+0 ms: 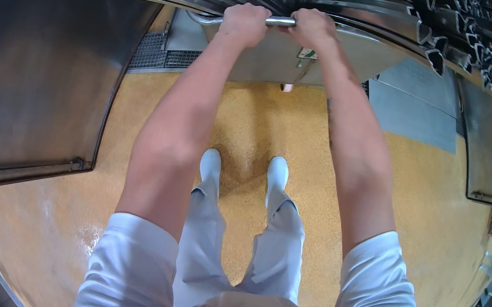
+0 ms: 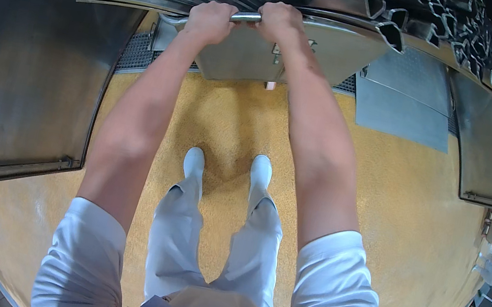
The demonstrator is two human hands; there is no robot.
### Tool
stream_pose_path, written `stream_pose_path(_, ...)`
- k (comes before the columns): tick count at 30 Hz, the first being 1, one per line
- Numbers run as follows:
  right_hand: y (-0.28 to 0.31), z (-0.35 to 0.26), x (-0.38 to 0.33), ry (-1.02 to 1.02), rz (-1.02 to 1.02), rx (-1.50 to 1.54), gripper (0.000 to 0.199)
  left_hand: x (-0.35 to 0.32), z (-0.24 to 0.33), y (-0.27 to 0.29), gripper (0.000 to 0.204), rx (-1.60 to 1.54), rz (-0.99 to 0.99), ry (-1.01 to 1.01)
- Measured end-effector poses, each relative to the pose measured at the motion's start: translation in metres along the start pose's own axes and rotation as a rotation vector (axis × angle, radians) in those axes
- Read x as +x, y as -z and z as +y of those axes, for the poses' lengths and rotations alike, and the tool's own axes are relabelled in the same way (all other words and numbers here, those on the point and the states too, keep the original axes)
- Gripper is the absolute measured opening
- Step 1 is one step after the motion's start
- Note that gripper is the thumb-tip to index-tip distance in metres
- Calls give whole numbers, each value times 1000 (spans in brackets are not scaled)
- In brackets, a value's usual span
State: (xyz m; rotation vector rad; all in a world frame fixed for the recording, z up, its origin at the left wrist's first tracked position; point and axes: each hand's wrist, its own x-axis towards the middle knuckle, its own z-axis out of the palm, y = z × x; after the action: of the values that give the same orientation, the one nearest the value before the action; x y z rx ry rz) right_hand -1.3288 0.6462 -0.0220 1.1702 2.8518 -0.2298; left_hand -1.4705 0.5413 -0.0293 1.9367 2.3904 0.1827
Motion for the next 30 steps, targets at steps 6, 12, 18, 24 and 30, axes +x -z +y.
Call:
stream_pose_path(6,-2,6,-35,1,-139,77,14,-43,28,-11,12,-160,111,42)
stream_pose_path(12,4,-1,-43,52,-129,87,7,-54,30,-1,3,-325,-57,129)
stream_pose_path(18,16,3,-34,171,-249,3,15,-49,27,6,3,-306,-43,98)
stream_pose_path(24,20,4,-39,182,-198,55,14,-51,30,10,6,-243,-176,74)
stream_pose_path(30,13,12,-51,271,-165,61,18,-63,42,-2,6,-149,0,73)
